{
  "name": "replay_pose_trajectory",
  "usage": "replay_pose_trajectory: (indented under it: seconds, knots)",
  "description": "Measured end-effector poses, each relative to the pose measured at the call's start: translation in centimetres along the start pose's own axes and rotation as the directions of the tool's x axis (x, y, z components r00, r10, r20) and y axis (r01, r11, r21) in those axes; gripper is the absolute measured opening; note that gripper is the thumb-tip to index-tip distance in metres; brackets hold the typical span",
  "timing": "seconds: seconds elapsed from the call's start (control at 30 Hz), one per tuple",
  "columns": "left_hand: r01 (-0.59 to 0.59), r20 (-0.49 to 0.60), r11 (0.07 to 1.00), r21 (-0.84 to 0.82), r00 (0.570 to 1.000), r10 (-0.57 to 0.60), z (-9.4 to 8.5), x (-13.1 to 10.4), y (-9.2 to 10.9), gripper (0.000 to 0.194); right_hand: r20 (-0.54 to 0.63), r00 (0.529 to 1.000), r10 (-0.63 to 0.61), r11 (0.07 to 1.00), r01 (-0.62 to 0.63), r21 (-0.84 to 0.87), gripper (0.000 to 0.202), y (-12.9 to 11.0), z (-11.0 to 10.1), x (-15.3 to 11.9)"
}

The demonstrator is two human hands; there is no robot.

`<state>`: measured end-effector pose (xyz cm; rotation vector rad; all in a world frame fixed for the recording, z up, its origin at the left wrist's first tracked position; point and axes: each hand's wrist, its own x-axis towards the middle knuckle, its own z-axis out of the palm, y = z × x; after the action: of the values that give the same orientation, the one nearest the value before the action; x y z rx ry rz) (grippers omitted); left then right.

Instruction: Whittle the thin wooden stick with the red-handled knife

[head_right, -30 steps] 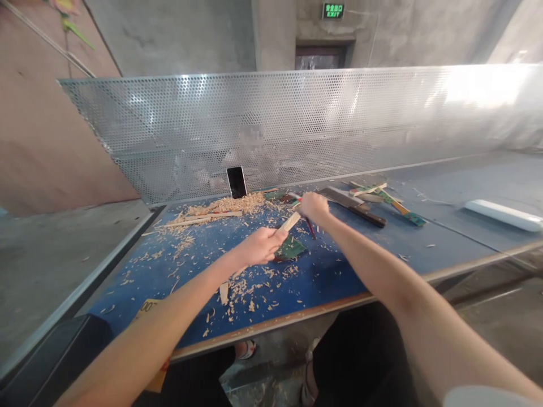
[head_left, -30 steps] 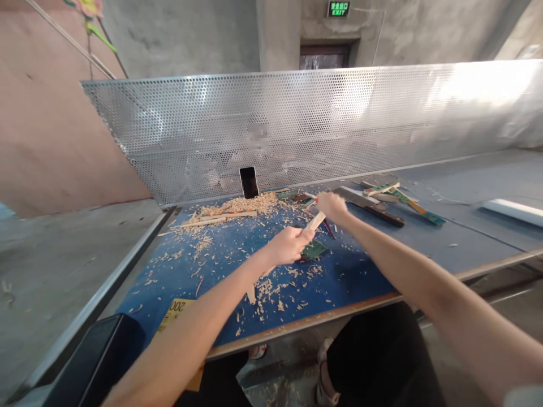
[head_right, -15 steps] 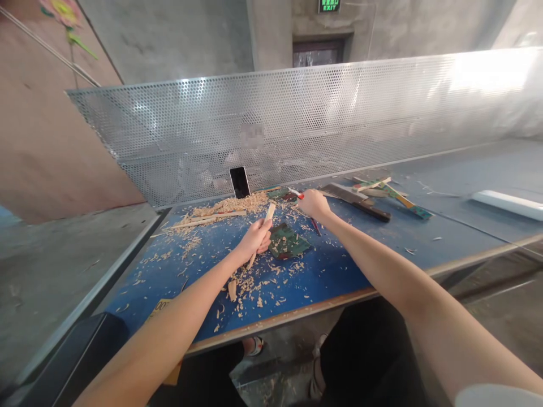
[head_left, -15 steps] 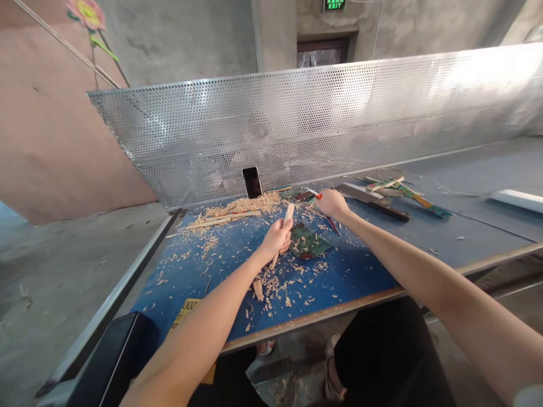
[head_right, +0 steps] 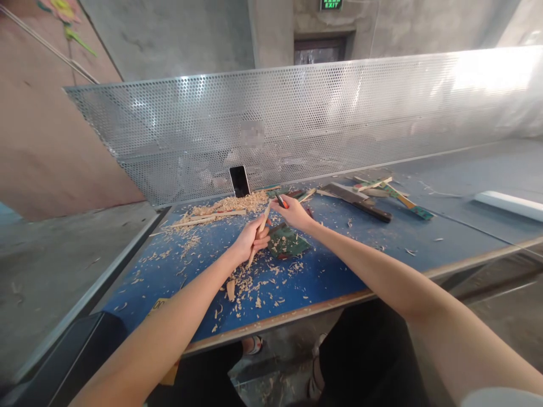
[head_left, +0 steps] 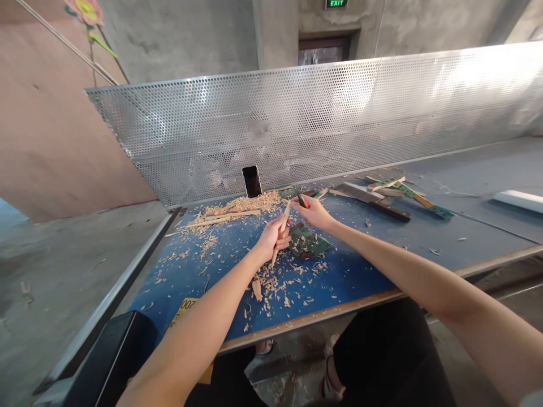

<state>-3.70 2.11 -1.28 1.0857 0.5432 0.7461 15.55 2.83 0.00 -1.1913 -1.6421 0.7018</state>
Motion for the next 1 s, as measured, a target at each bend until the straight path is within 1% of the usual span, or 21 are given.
replay_pose_trajectory:
  seconds: [0.07,0.13,0.2,0.27,0.37,0.43,0.5,0.6,0.67,0.77,0.8,0.83,0.87,0.93,1.0]
  knots:
    - [0.012,0.025,0.999,0.030,1.000,-0.012,0.1,-0.1,0.0,0.036,0.087,0.996,0.024,0.995,-0.032,0.093,0.052,-0.1,-0.1,-0.3]
    - [0.038,0.045,0.998,0.058,0.998,-0.040,0.2,-0.2,0.0,0.037,0.156,0.987,0.032,0.987,-0.056,0.153,0.053,0.0,-0.4,-0.3]
    - [0.067,0.052,0.995,0.069,0.996,-0.070,0.2,-0.2,0.0,0.038,0.170,0.984,0.045,0.978,-0.078,0.193,0.049,0.3,-0.6,-0.1]
    - [0.090,0.053,0.994,0.067,0.994,-0.094,0.2,-0.2,0.0,0.038,0.121,0.991,0.059,0.966,-0.087,0.242,0.044,0.6,-0.8,0.2]
    - [0.099,0.080,0.989,0.110,0.991,-0.108,0.3,-0.2,-0.1,0.034,-0.031,0.997,0.070,0.945,-0.057,0.322,0.042,1.0,-1.2,0.9]
    - [0.073,0.108,0.981,0.182,0.990,-0.094,0.3,-0.3,-0.3,0.029,-0.119,0.989,0.083,0.944,-0.040,0.327,0.042,1.3,-1.5,1.3]
    - [0.021,0.107,0.968,0.251,0.993,-0.050,0.3,-0.3,-0.5,0.025,-0.166,0.980,0.107,0.952,-0.053,0.300,0.043,1.6,-1.9,1.5]
    - [-0.052,0.040,0.935,0.351,0.998,0.041,0.5,-0.3,-0.9,0.027,-0.197,0.972,0.132,0.973,-0.089,0.212,0.044,2.0,-2.1,1.7]
    - [-0.078,-0.001,0.906,0.416,0.996,0.087,0.6,-0.3,-1.0,0.028,-0.225,0.967,0.120,0.989,-0.098,0.109,0.042,2.1,-1.9,1.7]
    - [-0.104,-0.044,0.881,0.461,0.989,0.140,0.6,-0.2,-0.9,0.027,-0.285,0.957,0.054,0.992,-0.085,-0.097,0.040,2.0,-1.5,1.7]
    - [-0.109,-0.060,0.878,0.466,0.986,0.154,0.6,-0.1,-0.9,0.028,-0.288,0.957,0.021,0.983,-0.072,-0.168,0.040,1.8,-1.4,1.5]
    - [-0.112,-0.080,0.878,0.466,0.983,0.168,0.5,0.1,-0.9,0.029,-0.269,0.963,-0.011,0.970,-0.056,-0.238,0.041,1.7,-1.3,1.4]
    - [-0.114,-0.104,0.878,0.464,0.978,0.182,0.4,0.2,-1.0,0.031,-0.225,0.974,-0.038,0.951,-0.033,-0.306,0.042,1.5,-1.3,1.2]
    - [-0.121,-0.158,0.884,0.451,0.964,0.213,0.2,0.6,-1.1,0.033,-0.072,0.994,-0.078,0.901,0.040,-0.432,0.041,1.0,-1.1,0.7]
    - [-0.133,-0.194,0.891,0.433,0.952,0.236,0.0,0.8,-1.3,0.033,0.079,0.993,-0.089,0.837,0.117,-0.535,0.048,0.6,-1.0,0.2]
